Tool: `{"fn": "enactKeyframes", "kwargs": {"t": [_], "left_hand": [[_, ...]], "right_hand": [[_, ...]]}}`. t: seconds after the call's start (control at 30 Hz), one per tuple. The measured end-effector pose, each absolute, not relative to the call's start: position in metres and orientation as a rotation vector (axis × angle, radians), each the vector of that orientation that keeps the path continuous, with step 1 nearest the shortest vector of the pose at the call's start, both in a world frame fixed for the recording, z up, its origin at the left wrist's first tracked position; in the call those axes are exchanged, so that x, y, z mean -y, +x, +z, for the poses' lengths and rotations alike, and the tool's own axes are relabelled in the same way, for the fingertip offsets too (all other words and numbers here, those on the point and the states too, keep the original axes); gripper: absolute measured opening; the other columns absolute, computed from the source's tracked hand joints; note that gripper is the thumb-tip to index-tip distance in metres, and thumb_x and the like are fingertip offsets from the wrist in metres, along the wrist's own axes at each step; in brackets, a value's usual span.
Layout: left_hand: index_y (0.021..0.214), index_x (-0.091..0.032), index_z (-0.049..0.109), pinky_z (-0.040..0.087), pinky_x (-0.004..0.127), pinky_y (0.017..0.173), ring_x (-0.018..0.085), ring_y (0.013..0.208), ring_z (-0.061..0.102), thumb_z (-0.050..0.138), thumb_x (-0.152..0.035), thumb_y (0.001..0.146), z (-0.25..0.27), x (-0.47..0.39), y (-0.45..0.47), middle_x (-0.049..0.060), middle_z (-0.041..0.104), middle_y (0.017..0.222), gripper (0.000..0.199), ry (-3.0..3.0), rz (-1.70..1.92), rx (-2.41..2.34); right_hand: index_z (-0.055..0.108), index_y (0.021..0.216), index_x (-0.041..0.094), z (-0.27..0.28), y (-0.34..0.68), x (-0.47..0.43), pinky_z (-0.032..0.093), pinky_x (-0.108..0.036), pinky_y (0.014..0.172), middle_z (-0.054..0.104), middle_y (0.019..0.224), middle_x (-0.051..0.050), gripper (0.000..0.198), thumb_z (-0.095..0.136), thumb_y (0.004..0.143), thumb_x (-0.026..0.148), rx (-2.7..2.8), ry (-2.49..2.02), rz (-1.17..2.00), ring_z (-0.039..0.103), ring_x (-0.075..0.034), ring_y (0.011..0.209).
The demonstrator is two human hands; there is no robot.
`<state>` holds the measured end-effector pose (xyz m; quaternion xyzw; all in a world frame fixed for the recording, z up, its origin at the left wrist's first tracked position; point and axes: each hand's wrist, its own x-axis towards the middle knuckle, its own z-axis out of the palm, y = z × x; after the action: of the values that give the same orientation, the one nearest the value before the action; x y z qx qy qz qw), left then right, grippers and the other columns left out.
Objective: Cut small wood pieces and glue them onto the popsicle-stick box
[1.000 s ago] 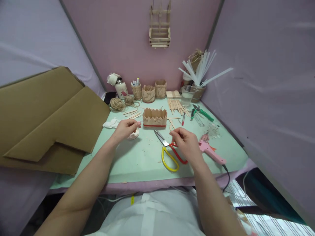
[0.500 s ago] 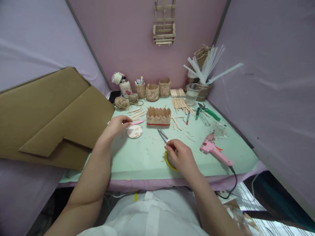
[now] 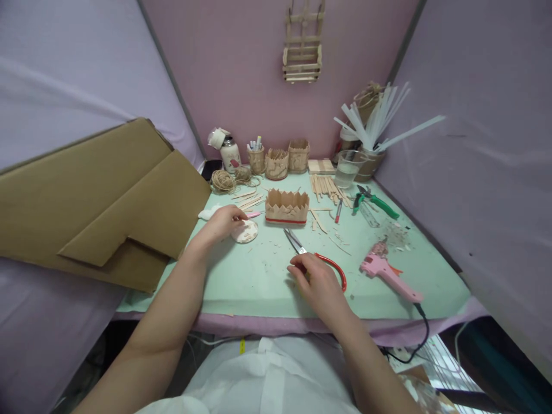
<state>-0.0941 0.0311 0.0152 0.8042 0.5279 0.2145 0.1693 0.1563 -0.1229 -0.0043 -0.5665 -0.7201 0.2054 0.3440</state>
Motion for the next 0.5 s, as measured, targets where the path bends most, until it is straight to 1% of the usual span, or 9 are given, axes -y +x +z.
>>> {"fn": "enactKeyframes", "kwargs": {"t": [0.17,0.27,0.5], "left_hand": [[0.079,-0.018,0.070,0.043,0.031,0.073,0.021,0.078,0.056,0.049,-0.016,0.065,0.003,-0.035,-0.084,0.009,0.061,0.087,0.025,2.424,0.510,-1.415],[0.076,-0.017,0.069,0.043,0.030,0.073,0.021,0.080,0.055,0.048,-0.014,0.064,0.000,-0.035,-0.083,0.009,0.060,0.084,0.025,2.428,0.474,-1.399],[0.066,-0.017,0.066,0.041,0.030,0.070,0.021,0.076,0.054,0.045,-0.012,0.063,0.004,-0.032,-0.082,0.009,0.059,0.075,0.022,2.467,0.444,-1.391]], "right_hand": [[0.055,0.081,0.023,-0.003,0.155,0.124,0.043,-0.030,0.065,0.063,0.080,-0.003,0.015,0.046,0.086,0.033,1.863,-1.454,0.553,0.057,-0.018,0.071],[0.056,0.081,0.023,-0.003,0.155,0.124,0.043,-0.029,0.065,0.063,0.080,-0.003,0.014,0.046,0.086,0.032,1.867,-1.452,0.570,0.057,-0.018,0.071],[0.055,0.084,0.023,-0.003,0.152,0.126,0.043,-0.030,0.065,0.062,0.081,-0.003,0.014,0.045,0.087,0.033,1.900,-1.443,0.614,0.057,-0.018,0.072]]}}
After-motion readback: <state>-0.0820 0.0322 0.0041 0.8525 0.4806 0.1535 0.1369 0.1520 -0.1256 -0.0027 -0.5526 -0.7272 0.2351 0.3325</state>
